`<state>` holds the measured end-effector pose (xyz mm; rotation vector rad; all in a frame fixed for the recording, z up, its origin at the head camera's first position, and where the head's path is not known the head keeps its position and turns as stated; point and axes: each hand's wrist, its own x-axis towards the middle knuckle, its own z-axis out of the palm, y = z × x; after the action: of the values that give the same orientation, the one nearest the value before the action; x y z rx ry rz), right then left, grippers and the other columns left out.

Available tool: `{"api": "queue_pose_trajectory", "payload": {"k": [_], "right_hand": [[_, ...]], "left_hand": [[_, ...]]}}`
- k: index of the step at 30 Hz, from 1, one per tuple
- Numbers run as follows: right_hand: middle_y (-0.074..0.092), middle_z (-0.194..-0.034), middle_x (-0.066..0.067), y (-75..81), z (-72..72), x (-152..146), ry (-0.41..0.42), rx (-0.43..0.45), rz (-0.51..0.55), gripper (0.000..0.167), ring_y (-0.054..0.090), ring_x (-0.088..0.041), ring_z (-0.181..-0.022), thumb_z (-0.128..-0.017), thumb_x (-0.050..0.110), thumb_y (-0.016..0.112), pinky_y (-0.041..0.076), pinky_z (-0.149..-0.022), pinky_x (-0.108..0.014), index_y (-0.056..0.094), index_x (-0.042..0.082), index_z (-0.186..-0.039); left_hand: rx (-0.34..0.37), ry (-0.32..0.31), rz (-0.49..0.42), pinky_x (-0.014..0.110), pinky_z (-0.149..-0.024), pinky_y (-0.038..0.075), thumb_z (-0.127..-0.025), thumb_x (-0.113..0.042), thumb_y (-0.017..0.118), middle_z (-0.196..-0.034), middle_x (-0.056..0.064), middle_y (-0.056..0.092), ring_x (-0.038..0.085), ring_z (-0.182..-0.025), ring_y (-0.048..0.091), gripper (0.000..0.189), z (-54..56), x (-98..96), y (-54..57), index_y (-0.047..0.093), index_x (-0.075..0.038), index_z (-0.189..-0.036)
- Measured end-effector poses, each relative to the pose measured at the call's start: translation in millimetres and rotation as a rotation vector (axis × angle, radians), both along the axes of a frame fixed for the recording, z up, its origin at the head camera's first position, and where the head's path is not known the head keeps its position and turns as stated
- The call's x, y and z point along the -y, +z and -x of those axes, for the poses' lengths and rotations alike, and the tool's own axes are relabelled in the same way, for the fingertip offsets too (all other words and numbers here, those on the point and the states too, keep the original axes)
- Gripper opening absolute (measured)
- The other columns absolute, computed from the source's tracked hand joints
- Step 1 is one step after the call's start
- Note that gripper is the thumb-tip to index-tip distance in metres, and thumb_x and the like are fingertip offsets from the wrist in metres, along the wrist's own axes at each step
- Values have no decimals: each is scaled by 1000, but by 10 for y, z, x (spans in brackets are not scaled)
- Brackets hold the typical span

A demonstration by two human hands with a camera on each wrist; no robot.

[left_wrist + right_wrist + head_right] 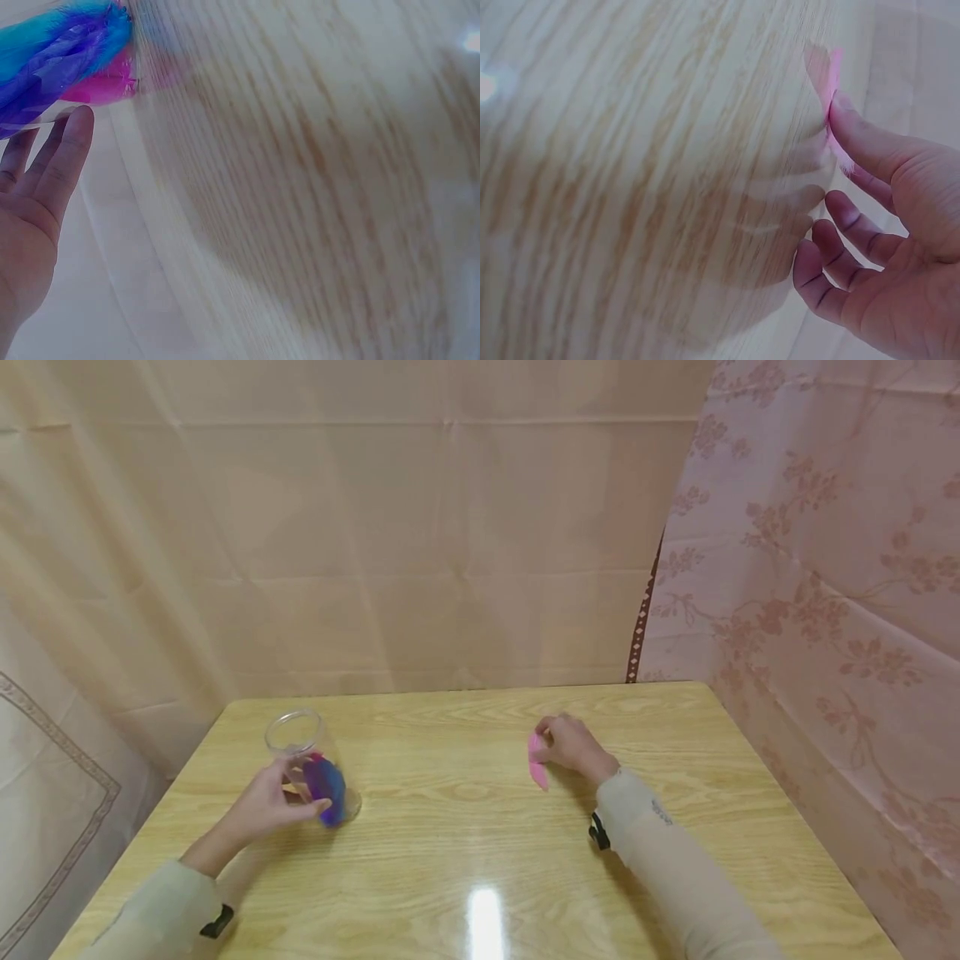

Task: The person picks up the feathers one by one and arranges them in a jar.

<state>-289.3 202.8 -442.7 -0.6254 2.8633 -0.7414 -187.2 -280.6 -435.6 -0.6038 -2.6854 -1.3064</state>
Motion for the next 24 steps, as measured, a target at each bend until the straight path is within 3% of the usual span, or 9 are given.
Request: {"api": "queue_pose_trajectory", "payload": {"k": [16,24], "right_hand": [[68,-106,-18,-39,21,39,-9,8,6,45,62,-33,-100,-86,17,83,53,-90,-49,64,-5,-120],[67,-104,-17,-36,3,27,-14,2,17,44,61,-32,-98,-85,17,84,51,-90,-50,64,-4,-119]], "left_hand": [[4,-7,-31,27,-67,59,-74,-10,91,-114,14,61,21,-83,62,73,-15,11,19,49,-8,-134],[1,15,7,26,-67,59,-73,0,89,-113,18,61,23,-81,63,74,-4,-22,-2,48,-6,-134]]}}
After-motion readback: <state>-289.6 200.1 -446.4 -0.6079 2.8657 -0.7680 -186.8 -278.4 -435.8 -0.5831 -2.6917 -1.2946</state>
